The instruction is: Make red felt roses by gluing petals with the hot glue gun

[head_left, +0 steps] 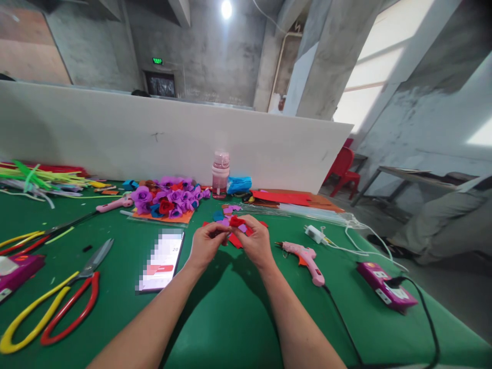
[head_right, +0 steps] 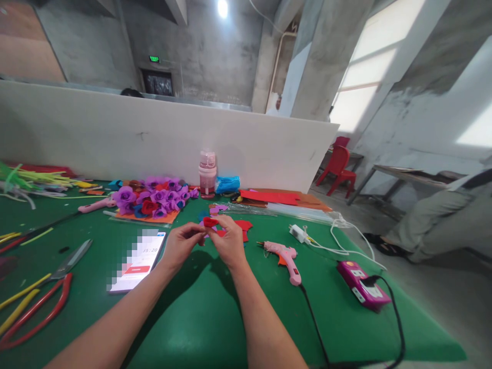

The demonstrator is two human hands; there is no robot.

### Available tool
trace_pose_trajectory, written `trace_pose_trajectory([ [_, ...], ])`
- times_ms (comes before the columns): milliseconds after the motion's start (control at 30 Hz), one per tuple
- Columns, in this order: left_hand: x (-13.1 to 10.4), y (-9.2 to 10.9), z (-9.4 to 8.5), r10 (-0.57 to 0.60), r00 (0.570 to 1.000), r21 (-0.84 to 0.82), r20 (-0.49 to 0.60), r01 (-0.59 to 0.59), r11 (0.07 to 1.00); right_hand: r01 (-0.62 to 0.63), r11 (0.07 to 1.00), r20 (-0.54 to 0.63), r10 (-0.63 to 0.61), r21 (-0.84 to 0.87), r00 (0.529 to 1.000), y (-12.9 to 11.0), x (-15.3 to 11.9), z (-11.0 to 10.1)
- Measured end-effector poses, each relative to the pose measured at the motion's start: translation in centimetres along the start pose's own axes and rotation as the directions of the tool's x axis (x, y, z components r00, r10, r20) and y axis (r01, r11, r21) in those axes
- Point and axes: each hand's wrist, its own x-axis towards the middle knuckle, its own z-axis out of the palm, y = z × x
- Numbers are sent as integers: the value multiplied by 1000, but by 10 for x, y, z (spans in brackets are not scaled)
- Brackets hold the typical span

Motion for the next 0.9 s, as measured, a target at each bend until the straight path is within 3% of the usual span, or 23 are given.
trace_pose_trajectory([
  [233,0,4,-1,-10,999,52,-41,12,999,-96,987,33,93,129,995,-7,1,-6],
  [400,1,8,-1,-112,987,-52,-111,107,993,-308,917,-77,337,252,938,1,1,-4],
  [533,2,5,-1,-282,957,-231,-66,260,938,-433,845,75,433,313,898,15,-2,9],
  [667,2,-2,-1,-353,936,-337,13,336,879,-489,776,192,451,398,872,18,-7,18],
  [900,2,-3,0,-400,915,-352,41,388,852,-545,694,194,521,471,831,18,-8,21],
])
